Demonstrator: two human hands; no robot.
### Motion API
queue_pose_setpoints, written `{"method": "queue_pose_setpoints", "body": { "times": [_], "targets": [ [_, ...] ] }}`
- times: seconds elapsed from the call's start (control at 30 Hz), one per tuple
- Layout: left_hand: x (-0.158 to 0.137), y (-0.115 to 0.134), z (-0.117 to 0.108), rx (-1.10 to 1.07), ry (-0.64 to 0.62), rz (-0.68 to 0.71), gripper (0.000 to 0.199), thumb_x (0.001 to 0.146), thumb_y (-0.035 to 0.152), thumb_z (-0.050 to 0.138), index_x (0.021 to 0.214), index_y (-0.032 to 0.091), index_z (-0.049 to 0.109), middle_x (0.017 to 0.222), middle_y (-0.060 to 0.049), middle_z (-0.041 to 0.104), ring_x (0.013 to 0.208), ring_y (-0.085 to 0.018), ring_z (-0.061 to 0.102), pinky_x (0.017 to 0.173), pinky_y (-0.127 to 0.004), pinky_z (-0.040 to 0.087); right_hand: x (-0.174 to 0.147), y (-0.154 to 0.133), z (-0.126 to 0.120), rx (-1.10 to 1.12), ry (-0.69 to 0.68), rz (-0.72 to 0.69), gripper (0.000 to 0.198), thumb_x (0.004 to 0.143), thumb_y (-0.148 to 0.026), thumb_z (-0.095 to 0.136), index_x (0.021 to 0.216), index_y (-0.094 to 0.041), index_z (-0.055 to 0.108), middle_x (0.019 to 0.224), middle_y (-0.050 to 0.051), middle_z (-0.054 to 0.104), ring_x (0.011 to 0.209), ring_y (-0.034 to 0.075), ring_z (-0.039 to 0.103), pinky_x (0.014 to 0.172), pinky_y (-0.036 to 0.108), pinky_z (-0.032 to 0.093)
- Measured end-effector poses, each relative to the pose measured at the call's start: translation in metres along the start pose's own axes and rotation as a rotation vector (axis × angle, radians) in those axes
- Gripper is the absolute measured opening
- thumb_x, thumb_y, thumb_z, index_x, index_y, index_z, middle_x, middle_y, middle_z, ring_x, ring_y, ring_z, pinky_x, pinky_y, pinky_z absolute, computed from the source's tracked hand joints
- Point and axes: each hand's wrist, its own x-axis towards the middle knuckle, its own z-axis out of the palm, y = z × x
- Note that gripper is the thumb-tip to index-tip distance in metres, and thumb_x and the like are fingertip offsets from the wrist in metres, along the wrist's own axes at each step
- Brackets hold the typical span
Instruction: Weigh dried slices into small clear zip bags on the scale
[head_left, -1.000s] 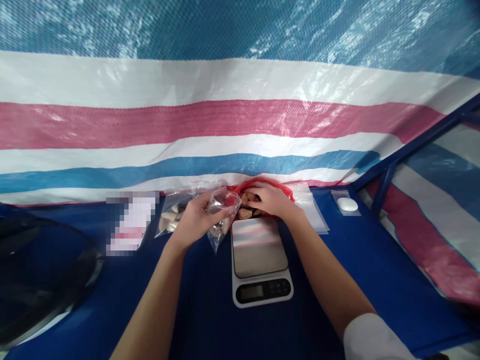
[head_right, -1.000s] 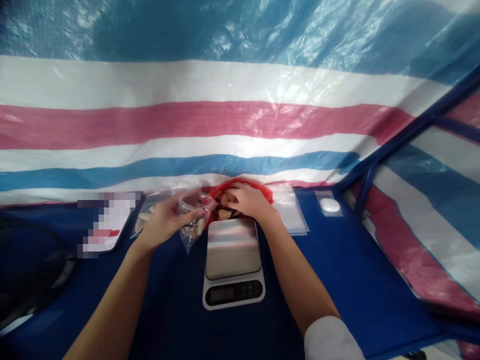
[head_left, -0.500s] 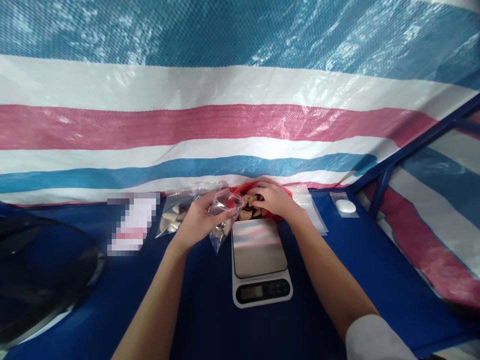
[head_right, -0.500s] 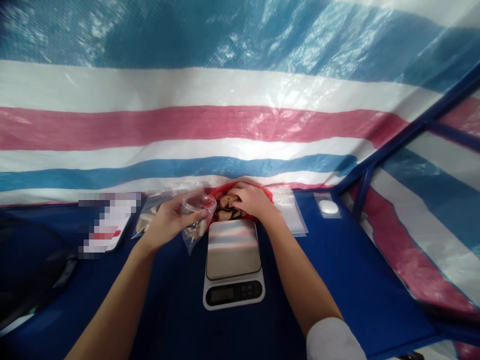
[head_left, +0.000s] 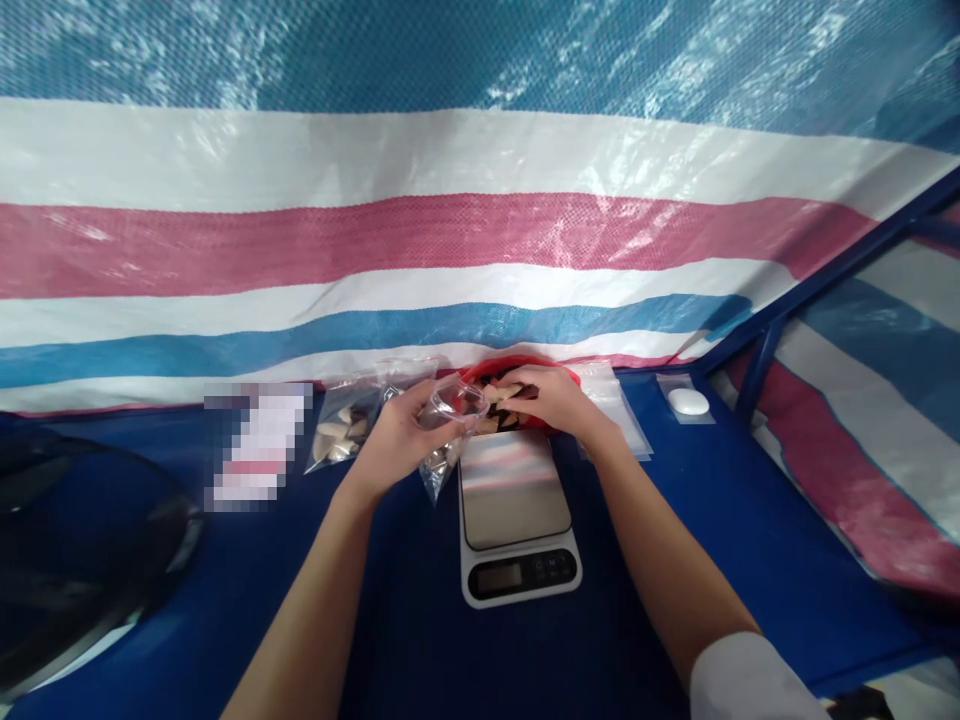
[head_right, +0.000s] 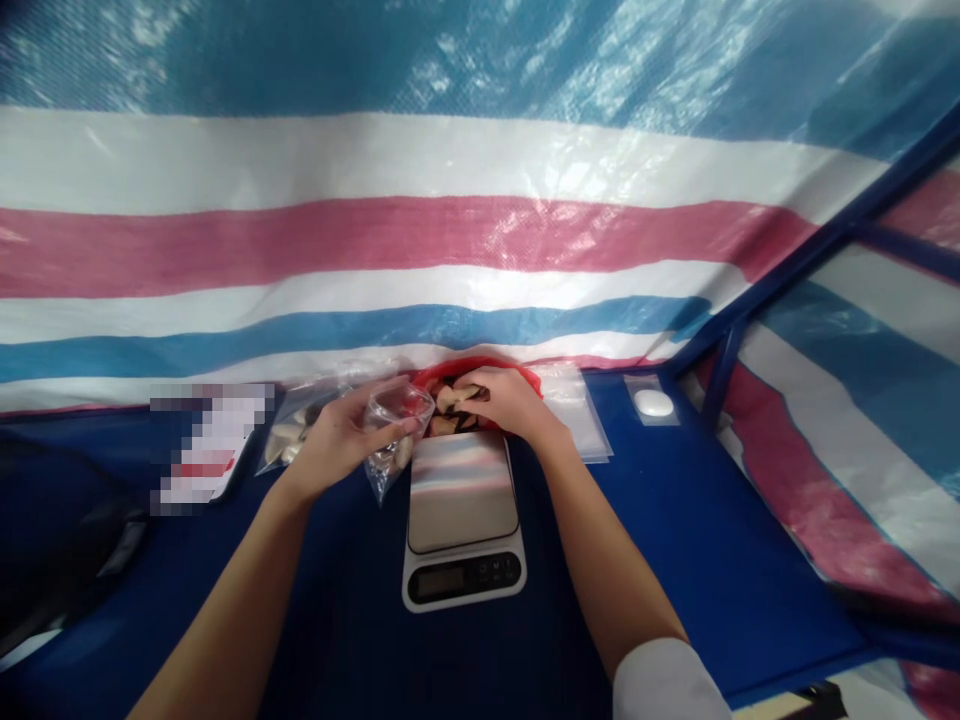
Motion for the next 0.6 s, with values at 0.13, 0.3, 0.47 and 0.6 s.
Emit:
{"method": "queue_pose_setpoints", "body": {
  "times": [0.13, 0.3, 0.47, 0.6],
  "targets": [
    [0.001, -0.003, 0.003, 0.005, -0.032, 0.016, 0.056, 0.080, 0.047, 0.077, 0.128, 0.020, 0.068, 0.124, -0.009, 0.073, 0.115, -0.029, 0.067, 0.100, -0.040, 0.055, -0.008, -0.008, -0.016, 0.158, 0.020, 0.051, 0.027, 0.085, -0.035, 0.072, 0.109, -0.023, 0.076, 0.106, 0.002, 0.078, 0.094, 0.020, 0.073, 0.087, 0.035, 0.058],
    [0.000, 0.003, 0.012, 0.013, -0.076, 0.035, 0.055, 0.081, 0.046, 0.076, 0.128, 0.017, 0.068, 0.123, -0.011, 0.073, 0.112, -0.030, 0.068, 0.102, -0.044, 0.053, -0.021, -0.031, -0.037, 0.279, 0.064, 0.056, 0.028, 0.083, -0.040, 0.074, 0.105, -0.024, 0.077, 0.106, 0.002, 0.077, 0.092, 0.021, 0.073, 0.087, 0.036, 0.061],
    [0.000, 0.010, 0.020, 0.012, -0.112, 0.080, 0.055, 0.082, 0.043, 0.076, 0.131, 0.018, 0.066, 0.131, -0.011, 0.069, 0.119, -0.031, 0.065, 0.106, -0.043, 0.050, -0.029, -0.056, -0.047, 0.223, 0.027, -0.085, 0.023, 0.085, -0.038, 0.074, 0.103, -0.024, 0.077, 0.104, 0.001, 0.077, 0.090, 0.020, 0.072, 0.083, 0.031, 0.059],
    [0.000, 0.008, 0.023, 0.053, -0.114, 0.096, 0.059, 0.079, 0.042, 0.078, 0.132, 0.018, 0.066, 0.133, -0.011, 0.068, 0.124, -0.033, 0.062, 0.109, -0.045, 0.048, -0.030, -0.072, -0.047, 0.049, -0.019, -0.154, 0.014, 0.093, -0.032, 0.066, 0.097, -0.024, 0.077, 0.100, 0.000, 0.076, 0.090, 0.019, 0.070, 0.083, 0.029, 0.054]
  ]
}}
